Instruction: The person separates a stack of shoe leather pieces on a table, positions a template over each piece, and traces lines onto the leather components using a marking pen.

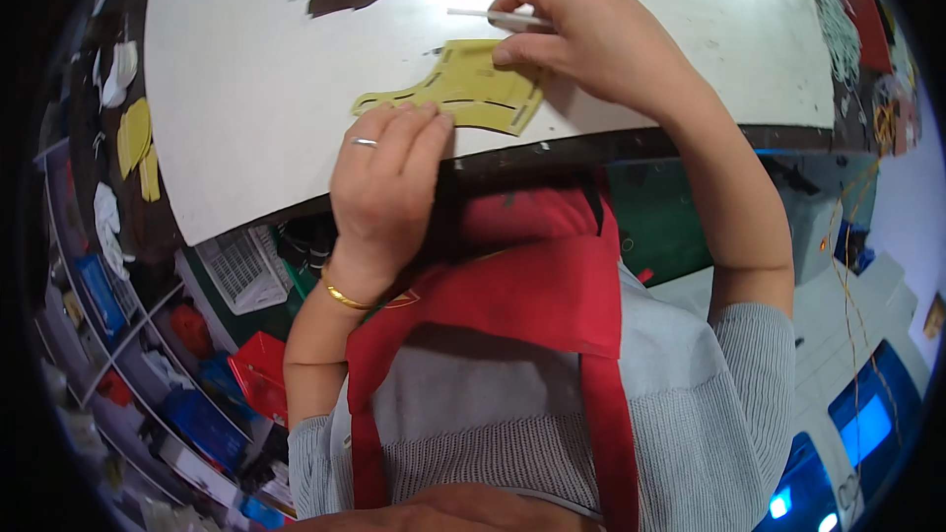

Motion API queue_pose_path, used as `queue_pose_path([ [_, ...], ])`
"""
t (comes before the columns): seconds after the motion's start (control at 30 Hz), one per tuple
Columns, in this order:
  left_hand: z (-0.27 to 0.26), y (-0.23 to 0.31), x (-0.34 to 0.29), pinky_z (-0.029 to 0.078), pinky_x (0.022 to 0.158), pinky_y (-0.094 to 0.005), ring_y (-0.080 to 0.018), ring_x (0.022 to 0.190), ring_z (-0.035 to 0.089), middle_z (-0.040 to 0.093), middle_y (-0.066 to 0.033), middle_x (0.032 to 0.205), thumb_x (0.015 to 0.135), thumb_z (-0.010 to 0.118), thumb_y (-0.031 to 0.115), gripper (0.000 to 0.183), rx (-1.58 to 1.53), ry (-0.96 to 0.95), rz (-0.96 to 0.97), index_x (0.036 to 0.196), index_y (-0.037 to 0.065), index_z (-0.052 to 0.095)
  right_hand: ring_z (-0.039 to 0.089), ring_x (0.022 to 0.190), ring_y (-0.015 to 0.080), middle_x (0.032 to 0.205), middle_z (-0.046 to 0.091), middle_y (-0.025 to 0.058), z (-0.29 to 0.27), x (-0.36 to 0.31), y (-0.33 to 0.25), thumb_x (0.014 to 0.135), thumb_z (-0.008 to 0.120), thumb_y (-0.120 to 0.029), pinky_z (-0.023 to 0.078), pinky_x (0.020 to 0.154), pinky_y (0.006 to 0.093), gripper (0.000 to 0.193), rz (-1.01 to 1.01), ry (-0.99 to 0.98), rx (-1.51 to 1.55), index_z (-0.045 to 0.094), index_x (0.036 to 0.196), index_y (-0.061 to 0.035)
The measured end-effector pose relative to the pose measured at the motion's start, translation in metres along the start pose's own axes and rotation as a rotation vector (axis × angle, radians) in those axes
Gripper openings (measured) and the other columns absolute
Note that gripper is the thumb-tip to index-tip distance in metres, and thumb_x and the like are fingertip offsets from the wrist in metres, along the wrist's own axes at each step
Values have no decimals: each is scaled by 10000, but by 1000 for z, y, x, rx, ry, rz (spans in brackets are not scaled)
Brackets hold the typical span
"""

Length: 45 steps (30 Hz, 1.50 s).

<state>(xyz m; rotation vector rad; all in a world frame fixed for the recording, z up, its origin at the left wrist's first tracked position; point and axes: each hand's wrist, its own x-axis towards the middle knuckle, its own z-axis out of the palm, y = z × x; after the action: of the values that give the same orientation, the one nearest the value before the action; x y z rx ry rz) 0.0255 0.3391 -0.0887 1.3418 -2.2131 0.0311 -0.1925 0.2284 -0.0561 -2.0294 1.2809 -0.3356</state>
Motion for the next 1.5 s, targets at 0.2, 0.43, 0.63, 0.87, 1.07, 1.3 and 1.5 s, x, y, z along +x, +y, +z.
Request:
queue_pose_path([
  [0.2, -13, 8, 11, 561, 706, -314, -200, 844, 622, 636, -28, 974, 750, 699, 106, 375, 105, -232, 95, 1119, 165, 734, 734, 748, 245, 817, 742, 133, 0, -8, 17, 827, 760, -198, 564, 712, 337, 263, 2, 29, 101, 744, 1032, -34],
  [0.43, 0, 17, 6, 578, 745, -336, -207, 874, 607, 598, -13, 988, 835, 682, 162, 397, 168, -201, 160, 1228, 215, 707, 709, 731, 294, 796, 735, 105, 5, -16, 15, 836, 747, -223, 553, 679, 382, 179, -123, 104, -69, 751, 953, -87],
  [0.63, 2, 26, 0, 538, 949, -555, -308, 951, 608, 548, -90, 893, 817, 710, 344, 468, 83, -194, 67, 1239, 143, 703, 692, 795, 285, 889, 719, 91, -8, -9, 15, 954, 625, -285, 526, 681, 387, 218, -142, 302, -239, 740, 932, -101],
  [0.87, 2, 28, -6, 520, 982, -560, -306, 968, 590, 540, -99, 900, 802, 707, 338, 494, 68, -175, 50, 1229, 90, 694, 681, 731, 262, 797, 712, 67, 23, 22, -35, 1037, 511, -378, 527, 630, 380, 347, -477, 112, -29, 713, 956, -107],
  [1.07, 12, 29, -8, 477, 1020, -606, -246, 841, 595, 559, -70, 812, 877, 578, 231, 297, 102, -85, 54, 1092, 61, 694, 687, 628, 267, 645, 695, 47, 57, 46, -50, 1043, 496, -439, 523, 581, 375, 372, -496, -54, -66, 703, 1003, -132],
  [1.3, 7, 30, -9, 453, 1036, -632, -220, 749, 595, 548, -56, 756, 880, 575, 224, 335, 82, -164, 54, 1147, 53, 687, 687, 635, 283, 674, 681, 81, 24, 34, -45, 1021, 560, -359, 508, 557, 395, 283, -656, -26, -362, 668, 925, -116],
  [1.5, 3, 29, -5, 456, 1037, -633, -219, 656, 582, 522, -48, 671, 879, 579, 195, 314, 62, -207, 77, 1124, 47, 709, 642, 612, 320, 650, 636, 111, -4, 18, -20, 979, 642, -299, 482, 553, 415, 205, -492, 126, -253, 661, 927, -101],
])
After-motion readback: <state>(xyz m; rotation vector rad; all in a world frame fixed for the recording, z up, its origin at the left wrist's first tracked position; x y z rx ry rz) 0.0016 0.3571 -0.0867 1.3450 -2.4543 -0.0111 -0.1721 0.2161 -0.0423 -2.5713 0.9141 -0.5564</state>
